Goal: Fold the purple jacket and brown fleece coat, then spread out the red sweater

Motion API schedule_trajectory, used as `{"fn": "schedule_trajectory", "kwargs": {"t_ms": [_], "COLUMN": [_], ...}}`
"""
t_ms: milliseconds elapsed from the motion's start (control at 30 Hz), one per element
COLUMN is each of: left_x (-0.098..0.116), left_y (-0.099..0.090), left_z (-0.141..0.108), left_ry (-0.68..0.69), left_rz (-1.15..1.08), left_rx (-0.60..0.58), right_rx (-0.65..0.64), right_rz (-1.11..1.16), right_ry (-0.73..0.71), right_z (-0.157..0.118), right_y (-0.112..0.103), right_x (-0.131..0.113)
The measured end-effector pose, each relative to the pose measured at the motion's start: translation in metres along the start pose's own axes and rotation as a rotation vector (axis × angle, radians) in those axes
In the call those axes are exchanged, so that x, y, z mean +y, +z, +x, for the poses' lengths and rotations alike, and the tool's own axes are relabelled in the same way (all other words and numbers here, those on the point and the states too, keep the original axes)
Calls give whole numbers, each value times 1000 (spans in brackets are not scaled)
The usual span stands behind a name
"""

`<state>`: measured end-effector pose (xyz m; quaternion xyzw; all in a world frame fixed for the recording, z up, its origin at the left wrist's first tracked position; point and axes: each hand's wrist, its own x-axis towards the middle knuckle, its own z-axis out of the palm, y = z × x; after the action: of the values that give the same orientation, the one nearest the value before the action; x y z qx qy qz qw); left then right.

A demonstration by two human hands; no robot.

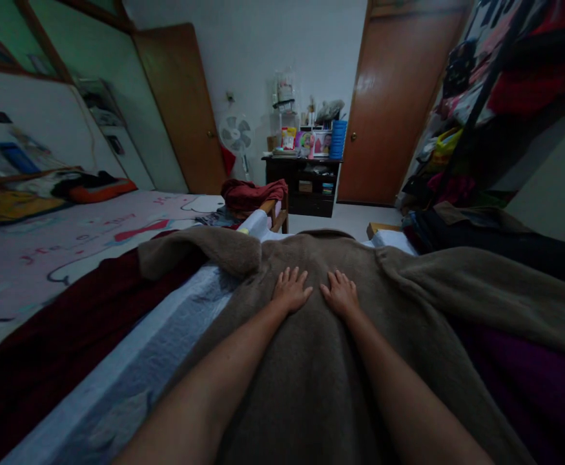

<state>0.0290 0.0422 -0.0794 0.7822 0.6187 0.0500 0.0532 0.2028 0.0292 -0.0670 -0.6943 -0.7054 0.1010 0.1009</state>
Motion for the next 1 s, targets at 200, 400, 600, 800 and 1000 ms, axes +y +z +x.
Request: {"fn": "schedule_trajectory", "kwargs": {"t_ms": [200, 400, 600, 800, 1000], "left_x": [-5, -10, -12, -42, -90], "left_y": [-6, -17, -29, -59, -78], "left_z": [-49, -90, -139, -144, -92], "left_ry": [-118, -201, -178, -161, -305], "left_rz": [3, 16, 8, -63, -122], "left_rx": [2, -73, -100, -17, 76], "right_rx": [-81, -144, -158, -101, -63], "right_rz": [-29, -52, -47, -85, -77], "right_ry": [-33, -74, -157, -201, -196], "right_z": [-55, -115, -178, -217, -219], "right_y": [-8, -13, -13, -9, -8], "right_x": [-3, -12, -12, -8, -7]}}
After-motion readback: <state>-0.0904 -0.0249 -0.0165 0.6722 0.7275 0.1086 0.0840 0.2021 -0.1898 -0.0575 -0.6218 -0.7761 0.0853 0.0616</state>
